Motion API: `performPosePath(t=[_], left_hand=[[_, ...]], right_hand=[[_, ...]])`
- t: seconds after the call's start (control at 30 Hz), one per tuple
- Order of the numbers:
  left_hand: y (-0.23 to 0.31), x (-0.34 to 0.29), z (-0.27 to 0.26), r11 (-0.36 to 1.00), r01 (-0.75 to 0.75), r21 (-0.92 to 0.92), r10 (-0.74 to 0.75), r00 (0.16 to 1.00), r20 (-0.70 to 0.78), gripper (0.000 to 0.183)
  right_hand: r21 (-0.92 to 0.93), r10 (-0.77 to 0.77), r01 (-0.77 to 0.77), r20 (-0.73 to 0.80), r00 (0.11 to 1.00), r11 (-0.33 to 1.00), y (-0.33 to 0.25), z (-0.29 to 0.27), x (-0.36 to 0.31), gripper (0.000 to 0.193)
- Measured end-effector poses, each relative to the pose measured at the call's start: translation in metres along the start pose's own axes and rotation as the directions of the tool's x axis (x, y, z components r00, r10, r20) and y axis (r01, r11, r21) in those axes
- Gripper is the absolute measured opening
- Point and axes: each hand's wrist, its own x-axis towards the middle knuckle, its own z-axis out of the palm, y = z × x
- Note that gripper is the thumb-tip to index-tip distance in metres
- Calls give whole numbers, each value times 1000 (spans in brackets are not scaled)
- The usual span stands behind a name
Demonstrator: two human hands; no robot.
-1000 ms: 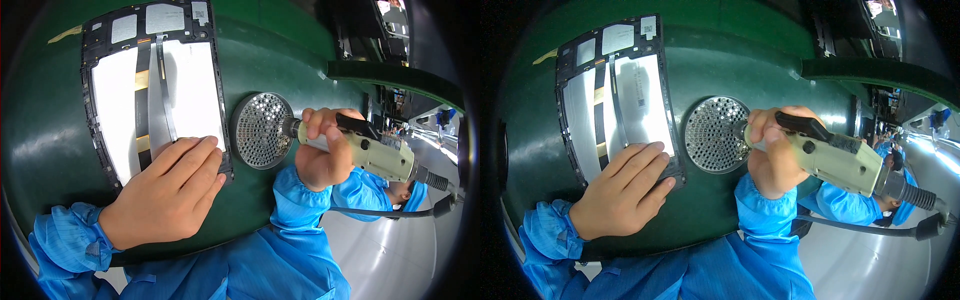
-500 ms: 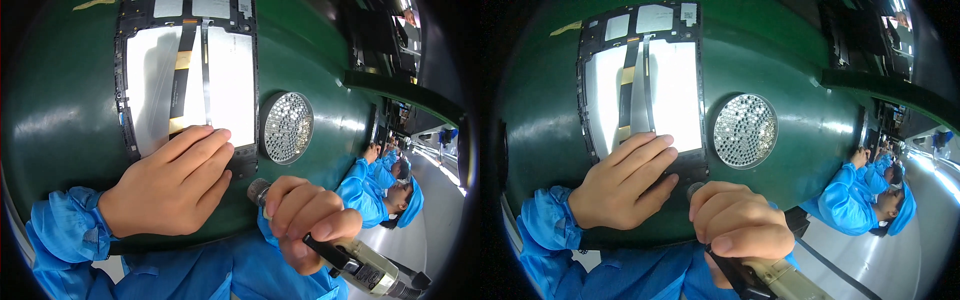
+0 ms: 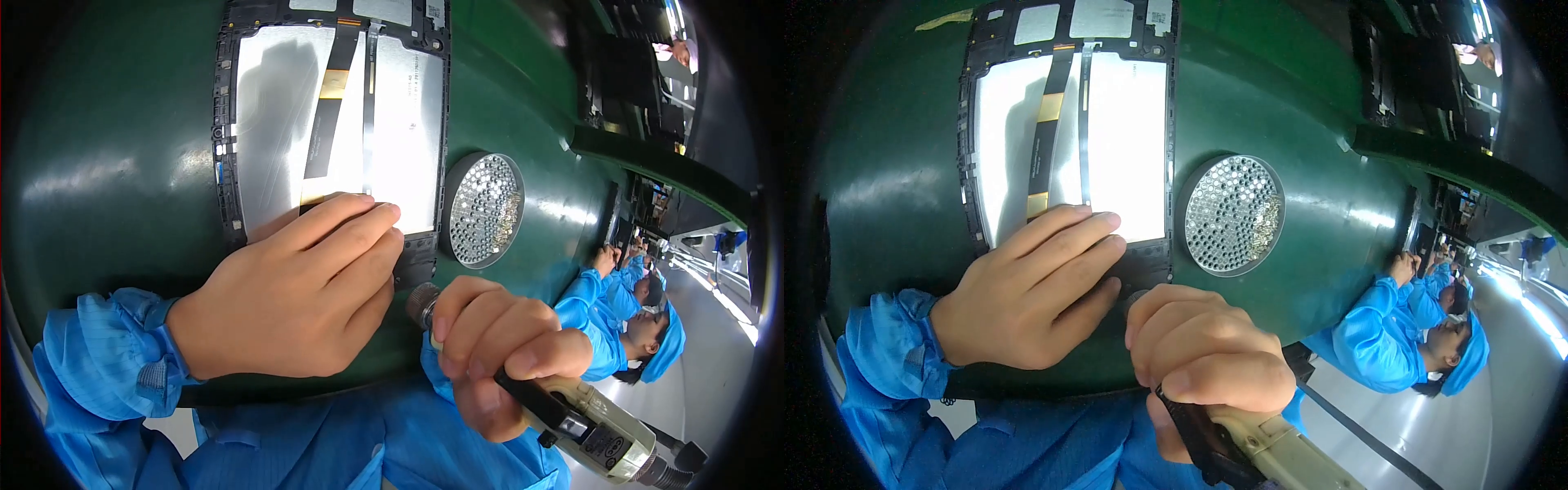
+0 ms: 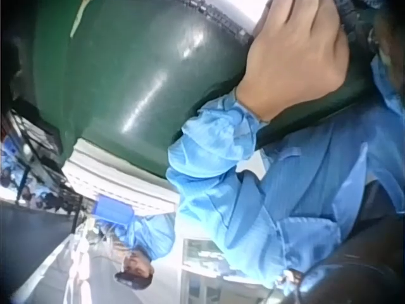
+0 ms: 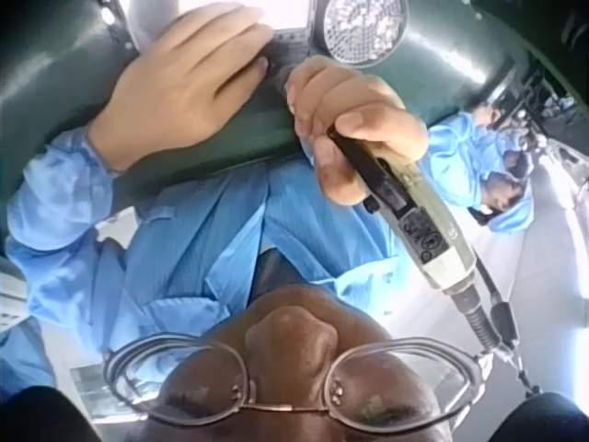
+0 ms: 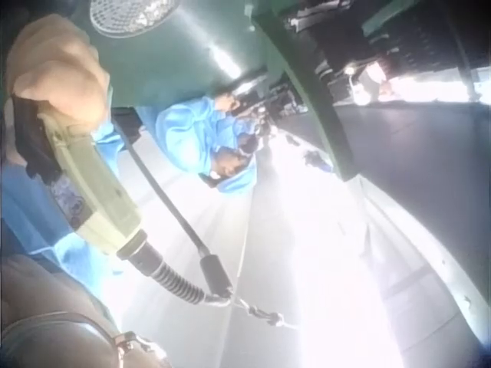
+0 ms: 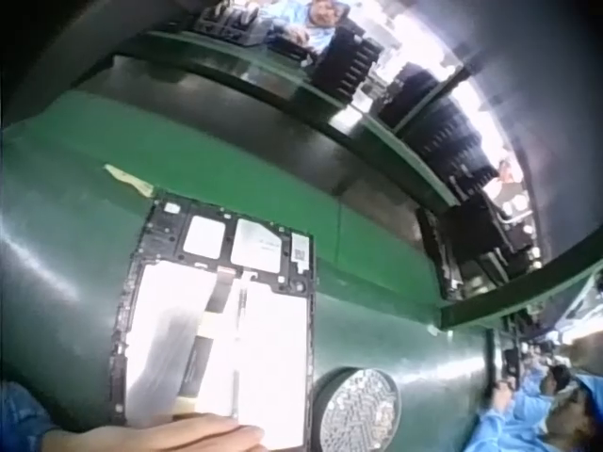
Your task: Driving screws into an electronic device's back panel using an electric screwdriver on an assembly line.
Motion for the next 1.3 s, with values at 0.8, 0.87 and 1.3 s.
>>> performPosePath(t=[0.8,0.87,1.3], left_hand=[[-4,11,-1,991,-130,1,130,989,63,10],[-5,13,-3,990,-138,14,136,987,82,11],[23,-13,-19,981,-21,193,-6,991,136,27]], right_hand=[[-112,-183,156,-302,935,981,-15,-110,-18,35],[-109,-189,162,-314,931,981,-12,-119,-20,35],[-124,-143,95,-466,873,988,-2,-134,-23,32]])
